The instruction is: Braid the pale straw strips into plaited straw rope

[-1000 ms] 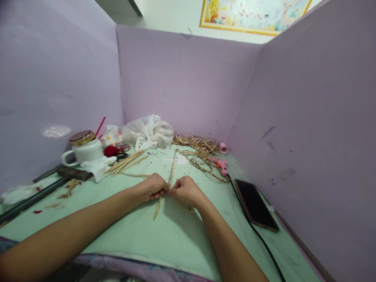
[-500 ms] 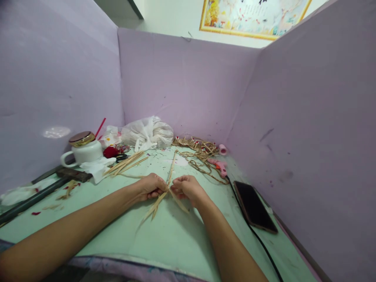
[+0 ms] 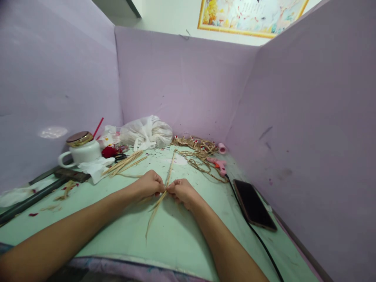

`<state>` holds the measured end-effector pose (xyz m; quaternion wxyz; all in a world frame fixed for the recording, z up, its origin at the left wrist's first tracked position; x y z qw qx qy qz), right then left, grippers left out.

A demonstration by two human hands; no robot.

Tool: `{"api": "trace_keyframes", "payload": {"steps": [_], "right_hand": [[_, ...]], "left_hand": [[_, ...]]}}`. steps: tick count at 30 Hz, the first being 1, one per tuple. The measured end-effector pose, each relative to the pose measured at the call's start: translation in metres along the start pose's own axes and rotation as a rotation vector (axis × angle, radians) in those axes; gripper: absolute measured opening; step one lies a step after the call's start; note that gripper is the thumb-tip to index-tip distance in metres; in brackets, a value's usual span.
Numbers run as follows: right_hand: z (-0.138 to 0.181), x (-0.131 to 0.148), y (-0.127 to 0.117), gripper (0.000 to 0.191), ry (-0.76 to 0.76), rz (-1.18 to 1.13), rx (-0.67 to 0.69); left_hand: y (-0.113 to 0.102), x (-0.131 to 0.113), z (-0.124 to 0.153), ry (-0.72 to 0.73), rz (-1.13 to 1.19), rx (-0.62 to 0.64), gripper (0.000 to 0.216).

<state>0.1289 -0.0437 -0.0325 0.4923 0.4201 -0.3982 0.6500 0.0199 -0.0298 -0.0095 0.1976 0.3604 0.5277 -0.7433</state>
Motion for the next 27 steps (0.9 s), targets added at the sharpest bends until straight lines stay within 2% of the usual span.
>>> {"api": "trace_keyframes", "payload": {"steps": [6,9,12,14,16,19,21,24,25,27], "right_hand": [[-0.002,-0.003,0.003,0.009,-0.021,-0.124,-0.024],[-0.002,-0.003,0.005,0.007,-0.015,-0.186,-0.028],[-0.002,-0.004,0.008,0.007,0.006,-0.221,0.008],[-0.002,-0.003,0.009,0.007,0.004,-0.235,0.045],[-0.001,-0.001,0.010,0.008,-0.010,-0.231,0.078],[0.001,0.001,0.011,0.013,-0.023,-0.201,0.129],[0.001,0.002,0.012,0.016,-0.035,-0.187,0.159],[0.000,0.002,0.012,0.011,-0.063,-0.149,0.165],[0.000,0.002,0.012,0.009,-0.077,-0.118,0.157],[-0.002,0.005,0.009,0.003,-0.132,-0.012,0.127]], "left_hand": [[0.004,-0.026,0.021,0.207,-0.416,-0.247,0.011],[0.015,-0.037,0.034,0.271,-0.569,-0.257,0.014],[0.019,-0.039,0.038,0.302,-0.611,-0.199,0.012],[0.013,-0.033,0.033,0.254,-0.523,-0.114,0.013],[0.001,-0.021,0.024,0.141,-0.334,-0.044,0.021],[-0.018,-0.002,0.010,-0.065,0.064,-0.096,0.020],[-0.010,0.006,0.005,-0.172,0.323,-0.014,0.013],[0.016,0.008,0.004,-0.253,0.523,0.225,0.009],[0.020,0.007,0.004,-0.253,0.525,0.237,0.009],[0.019,0.008,0.002,-0.240,0.460,0.178,0.011]]}}
Point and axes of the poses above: each hand's wrist, its own z-axis away from the middle knuckle, its own y-axis out of the palm, x = y × z, the point moved 7 cm from there along -z, towards the middle knuckle, and after that the axes turned 4 degrees about -z, right-handed, at the moved point
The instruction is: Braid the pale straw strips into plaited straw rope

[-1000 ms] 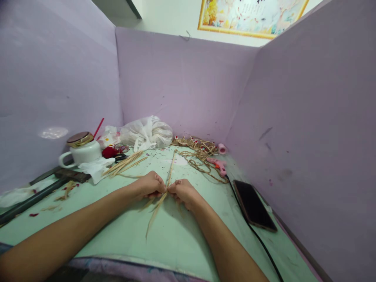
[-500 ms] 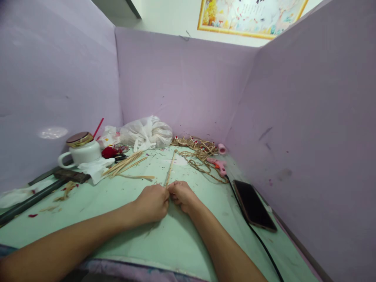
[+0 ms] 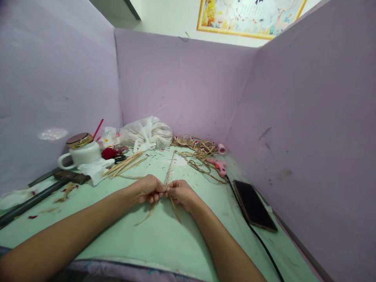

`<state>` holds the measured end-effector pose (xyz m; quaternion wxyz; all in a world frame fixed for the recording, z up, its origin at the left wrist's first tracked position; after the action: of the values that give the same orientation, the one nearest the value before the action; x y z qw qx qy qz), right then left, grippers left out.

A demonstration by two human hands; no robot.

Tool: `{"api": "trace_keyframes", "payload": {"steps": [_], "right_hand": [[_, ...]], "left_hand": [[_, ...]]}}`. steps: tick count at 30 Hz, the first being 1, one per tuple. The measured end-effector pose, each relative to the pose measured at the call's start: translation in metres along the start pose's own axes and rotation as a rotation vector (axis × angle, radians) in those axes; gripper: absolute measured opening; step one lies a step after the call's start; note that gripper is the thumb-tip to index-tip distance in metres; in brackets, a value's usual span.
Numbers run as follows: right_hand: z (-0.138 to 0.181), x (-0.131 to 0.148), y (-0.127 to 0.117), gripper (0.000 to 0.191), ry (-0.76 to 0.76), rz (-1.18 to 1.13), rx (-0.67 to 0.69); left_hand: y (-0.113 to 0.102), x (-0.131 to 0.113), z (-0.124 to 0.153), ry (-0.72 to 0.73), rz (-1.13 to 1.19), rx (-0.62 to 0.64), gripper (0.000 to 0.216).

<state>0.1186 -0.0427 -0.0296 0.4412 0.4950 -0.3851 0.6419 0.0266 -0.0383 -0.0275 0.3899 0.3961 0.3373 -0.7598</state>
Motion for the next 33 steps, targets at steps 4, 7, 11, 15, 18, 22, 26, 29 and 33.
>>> {"api": "trace_keyframes", "payload": {"steps": [4,7,11,15,18,22,26,29,33], "right_hand": [[0.001,0.012,-0.006,0.004,-0.174,0.356,-0.069],[0.005,0.020,-0.013,0.006,-0.218,0.582,-0.139],[0.013,0.022,-0.025,0.015,-0.119,0.656,-0.226],[0.016,0.011,-0.009,0.010,-0.063,0.464,-0.017],[0.019,0.011,0.001,0.008,-0.097,0.428,0.041],[0.024,0.017,0.008,0.009,-0.074,0.367,0.154],[0.025,0.027,-0.019,0.018,-0.028,0.275,-0.043],[0.024,0.020,-0.033,0.021,0.081,0.191,-0.159],[0.018,0.010,-0.014,0.017,0.076,0.217,0.009]], "left_hand": [[-0.006,0.000,0.000,-0.017,-0.182,-0.074,0.013],[-0.006,-0.002,0.000,-0.008,-0.217,-0.071,0.011],[-0.004,-0.005,0.000,0.034,-0.216,-0.100,0.009],[-0.001,0.000,0.000,0.008,-0.168,-0.128,0.010],[0.000,0.002,-0.001,0.025,-0.144,-0.126,0.011],[-0.001,-0.002,-0.002,0.115,-0.113,-0.070,0.011],[-0.002,-0.003,-0.002,0.142,-0.037,-0.004,0.010],[-0.002,-0.002,-0.001,0.152,-0.024,0.013,0.010],[-0.001,-0.003,-0.001,0.167,-0.034,0.010,0.008]]}}
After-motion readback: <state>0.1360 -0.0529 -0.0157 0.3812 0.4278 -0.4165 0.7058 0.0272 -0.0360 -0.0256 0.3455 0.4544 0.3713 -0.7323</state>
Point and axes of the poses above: each hand's wrist, its own z-axis away from the middle knuckle, its own y-axis out of the palm, x = y × z, the point moved 7 cm from there along -z, towards the middle knuckle, and after that the axes turned 4 degrees about -z, right-handed, at the moved point
